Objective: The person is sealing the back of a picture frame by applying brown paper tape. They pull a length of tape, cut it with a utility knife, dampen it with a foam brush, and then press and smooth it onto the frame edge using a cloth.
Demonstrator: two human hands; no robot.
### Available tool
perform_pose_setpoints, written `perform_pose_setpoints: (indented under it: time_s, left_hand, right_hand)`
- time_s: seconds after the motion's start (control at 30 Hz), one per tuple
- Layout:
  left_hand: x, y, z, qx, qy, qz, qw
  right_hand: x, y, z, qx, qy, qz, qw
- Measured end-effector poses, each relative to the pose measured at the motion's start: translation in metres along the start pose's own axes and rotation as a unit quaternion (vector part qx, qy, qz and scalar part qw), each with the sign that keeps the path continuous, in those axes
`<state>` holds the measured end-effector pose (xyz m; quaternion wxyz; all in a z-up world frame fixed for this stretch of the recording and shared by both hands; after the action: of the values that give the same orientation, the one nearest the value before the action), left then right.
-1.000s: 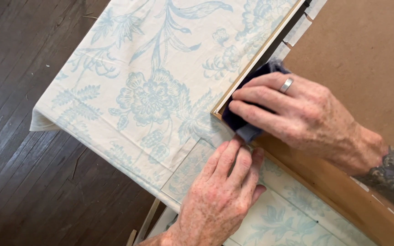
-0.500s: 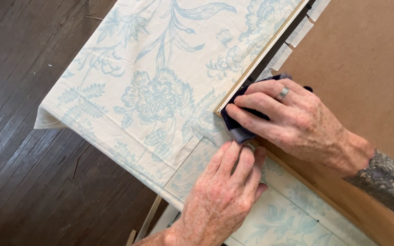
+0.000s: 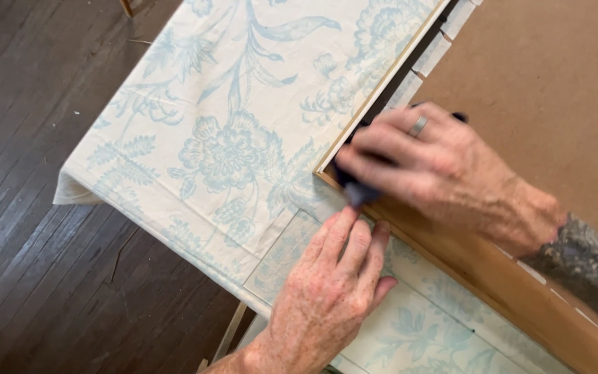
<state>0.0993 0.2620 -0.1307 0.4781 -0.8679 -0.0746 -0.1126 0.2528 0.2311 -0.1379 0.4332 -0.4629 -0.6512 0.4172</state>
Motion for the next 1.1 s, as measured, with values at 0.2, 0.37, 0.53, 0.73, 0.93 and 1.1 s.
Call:
perform_pose_setpoints:
  time_s: [0.2, 0.37, 0.53, 0.73, 0.93, 1.1]
  left_hand:
    - [0.001, 0.0, 0.0, -0.007, 0.002, -0.002, 1.0]
    - [0.003, 0.0, 0.0, 0.006, 0.001, 0.009, 1.0]
    - [0.004, -0.004, -0.002, 0.008, 0.004, 0.008, 1.0]
    - [-0.001, 0.0, -0.003, -0.01, 0.004, -0.005, 1.0]
    - [0.001, -0.001, -0.002, -0.001, 0.007, -0.014, 1.0]
    - [0.001, 0.001, -0.001, 0.023, -0.008, 0.009, 1.0]
  right_hand:
    - [0.008, -0.01, -0.004, 0.017, 0.012, 0.011, 1.0]
    - [0.005, -0.005, -0.003, 0.014, 0.0, 0.004, 1.0]
    - [0.005, -0.001, 0.006, 0.036, -0.001, -0.02, 0.999]
    - [-0.005, -0.005, -0.03, 0.024, 0.028, 0.002, 0.999]
    - [-0.005, -0.043, -0.042, 0.09, 0.069, -0.042, 0.993]
    - [-0.003, -0.014, 0.007, 0.101, -0.027, -0.051, 0.993]
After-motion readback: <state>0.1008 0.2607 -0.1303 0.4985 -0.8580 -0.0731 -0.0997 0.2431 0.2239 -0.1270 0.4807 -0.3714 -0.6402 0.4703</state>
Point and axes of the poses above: each hand's wrist, its own x-axis towards the middle knuckle, its own y-axis out of the palm, z = x × y, the point moved 6 cm from there along x, towards the middle knuckle, and after that the axes turned 9 degrees about -x, right-handed, at the moved point
